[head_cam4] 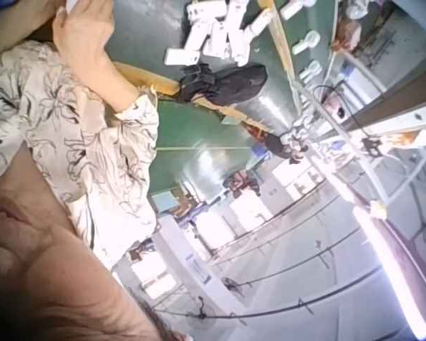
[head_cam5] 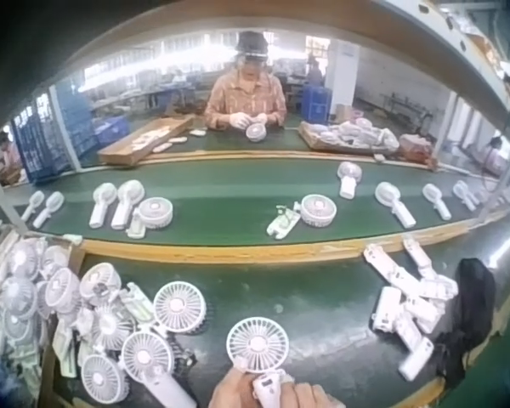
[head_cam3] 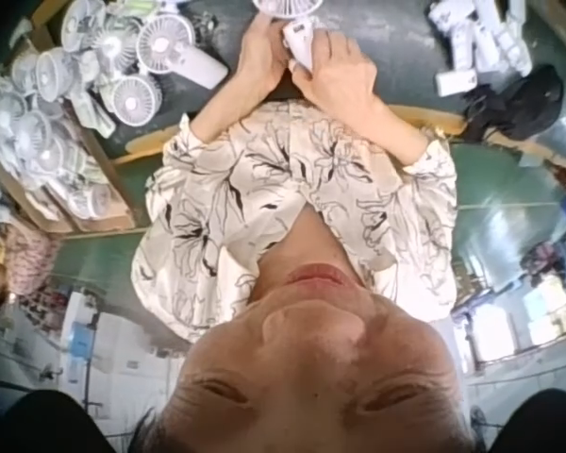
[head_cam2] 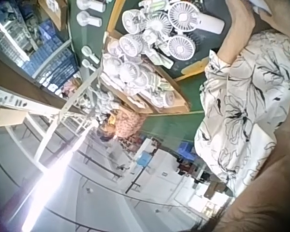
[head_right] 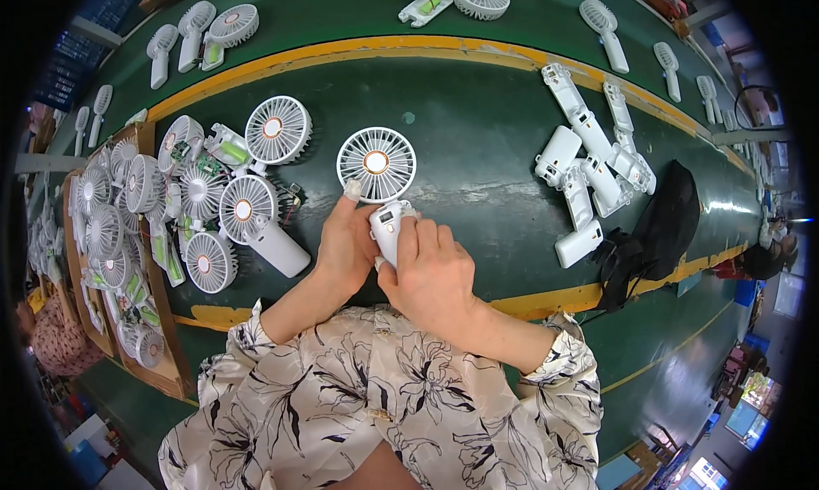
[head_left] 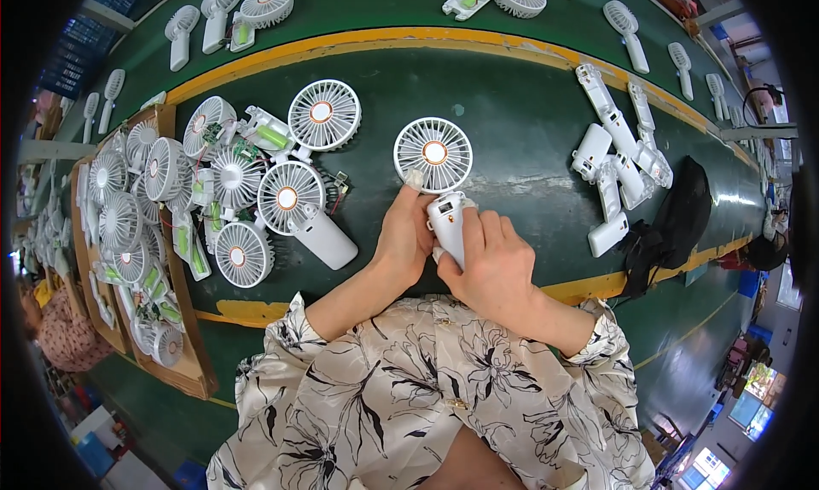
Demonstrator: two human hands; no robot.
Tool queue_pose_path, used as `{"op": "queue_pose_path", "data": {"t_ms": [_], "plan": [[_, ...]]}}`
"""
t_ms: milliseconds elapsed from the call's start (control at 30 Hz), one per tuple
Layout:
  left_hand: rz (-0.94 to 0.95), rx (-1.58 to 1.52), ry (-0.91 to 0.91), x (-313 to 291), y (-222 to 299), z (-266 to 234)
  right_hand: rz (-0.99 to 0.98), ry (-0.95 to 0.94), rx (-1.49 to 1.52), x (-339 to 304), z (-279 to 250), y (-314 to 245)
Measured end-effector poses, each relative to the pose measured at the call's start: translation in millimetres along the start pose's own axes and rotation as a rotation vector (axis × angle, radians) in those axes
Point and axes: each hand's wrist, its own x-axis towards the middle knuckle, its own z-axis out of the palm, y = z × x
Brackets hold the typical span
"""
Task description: The person assembles mini electric fans by fitting internal wiring and components into the handle casings, snapping the outer casing pieces together by hand, and placing the assembled fans onto the conveyor belt.
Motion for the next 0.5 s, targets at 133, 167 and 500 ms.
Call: {"op": "queue_pose_path", "data": {"t_ms": [133, 167, 500], "plan": [[0.026, 0.004, -0.031, 3, -2, -5, 0.056, -0.026, 0.035, 2, -2, 3], [0.026, 0.004, -0.031, 3, -2, -4, 0.056, -0.027, 0.035, 2, -2, 5], [0.031, 0.062, -0.021, 2, 1, 1, 0.046, -0.059, 0.046, 4, 1, 11]]}}
